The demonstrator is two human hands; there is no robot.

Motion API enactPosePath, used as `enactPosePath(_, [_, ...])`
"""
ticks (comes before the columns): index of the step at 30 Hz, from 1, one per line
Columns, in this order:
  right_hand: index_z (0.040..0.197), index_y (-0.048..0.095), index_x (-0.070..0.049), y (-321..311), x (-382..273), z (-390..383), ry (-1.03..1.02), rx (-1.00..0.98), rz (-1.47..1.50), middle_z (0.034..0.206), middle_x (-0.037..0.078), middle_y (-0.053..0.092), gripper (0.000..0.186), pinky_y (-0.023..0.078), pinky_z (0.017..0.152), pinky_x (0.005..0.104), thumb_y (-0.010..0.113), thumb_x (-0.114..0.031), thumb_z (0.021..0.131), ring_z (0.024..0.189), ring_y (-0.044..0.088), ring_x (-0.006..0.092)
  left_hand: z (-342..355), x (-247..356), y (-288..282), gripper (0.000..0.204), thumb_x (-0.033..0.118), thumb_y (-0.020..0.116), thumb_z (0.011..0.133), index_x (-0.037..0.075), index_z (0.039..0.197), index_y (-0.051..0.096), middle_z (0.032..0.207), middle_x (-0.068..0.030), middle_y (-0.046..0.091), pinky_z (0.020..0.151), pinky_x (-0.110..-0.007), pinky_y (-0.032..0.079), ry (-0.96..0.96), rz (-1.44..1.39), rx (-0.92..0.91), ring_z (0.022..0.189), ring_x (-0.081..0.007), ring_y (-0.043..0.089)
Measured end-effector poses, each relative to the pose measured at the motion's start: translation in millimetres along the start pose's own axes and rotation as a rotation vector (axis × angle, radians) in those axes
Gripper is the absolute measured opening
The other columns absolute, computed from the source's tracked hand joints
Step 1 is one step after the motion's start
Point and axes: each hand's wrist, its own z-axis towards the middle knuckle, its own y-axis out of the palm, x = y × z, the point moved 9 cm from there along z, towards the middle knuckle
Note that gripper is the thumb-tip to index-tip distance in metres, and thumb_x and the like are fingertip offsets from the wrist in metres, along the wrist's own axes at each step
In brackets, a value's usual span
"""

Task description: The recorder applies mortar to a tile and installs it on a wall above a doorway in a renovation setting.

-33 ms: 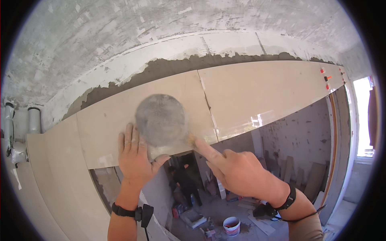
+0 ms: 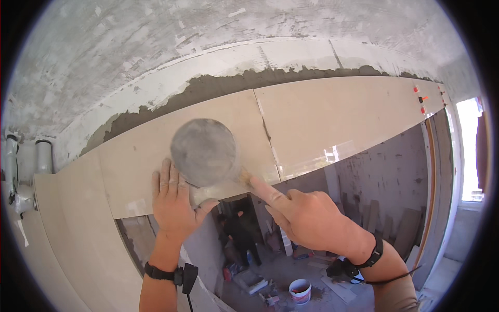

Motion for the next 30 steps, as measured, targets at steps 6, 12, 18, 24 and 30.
enactPosePath(6, [0.147,0.043,-0.010,-17.1,-1.3,1.3,-0.045,0.149,0.174,0.065,0.017,0.058,0.060,0.047,0.051,0.0428,0.062,-0.011,0.091,0.056,0.058,0.0356,-3.0,-0.7,-1.8,0.089,0.067,0.060,0.082,-0.008,0.131,0.052,0.138,-0.0261,0.052,0.107,-0.061,0.031,0.015,0.082,0.011,0.134,-0.0455,0.043])
enactPosePath(12, [0.146,0.043,-0.007,-25.7,15.0,19.5,0.057,-0.061,0.129,0.083,0.022,0.065,0.057,0.051,0.064,0.0429,0.060,-0.009,0.092,0.068,0.063,0.0383,-0.3,0.1,-3.3,0.090,0.066,0.059,0.084,-0.006,0.137,0.047,0.139,-0.0262,0.051,0.108,-0.061,0.031,0.024,0.105,0.044,0.133,-0.0453,0.043])
enactPosePath(18, [0.147,0.043,-0.008,-21.1,30.5,7.7,0.054,0.016,0.141,0.080,0.021,0.063,0.058,0.050,0.064,0.0441,0.060,-0.008,0.091,0.068,0.061,0.0389,0.3,2.0,-5.4,0.090,0.065,0.059,0.084,-0.006,0.137,0.047,0.139,-0.0266,0.050,0.108,-0.061,0.030,0.031,0.104,0.054,0.134,-0.0456,0.042])
enactPosePath(24, [0.147,0.044,-0.009,-26.9,23.2,0.4,-0.036,0.114,0.120,0.069,0.016,0.060,0.061,0.049,0.055,0.0440,0.062,-0.010,0.089,0.058,0.060,0.0343,0.1,-0.3,-4.2,0.088,0.064,0.060,0.084,-0.006,0.137,0.046,0.140,-0.0270,0.049,0.108,-0.061,0.030,0.023,0.092,0.050,0.134,-0.0460,0.041])
enactPosePath(30, [0.146,0.045,-0.009,-26.3,21.4,7.4,-0.057,0.091,0.059,0.064,0.015,0.058,0.058,0.048,0.050,0.0421,0.061,-0.013,0.091,0.055,0.060,0.0316,1.5,0.0,-7.8,0.092,0.068,0.061,0.081,-0.005,0.136,0.049,0.139,-0.0246,0.053,0.107,-0.061,0.032,0.011,0.133,0.054,0.132,-0.0427,0.046])
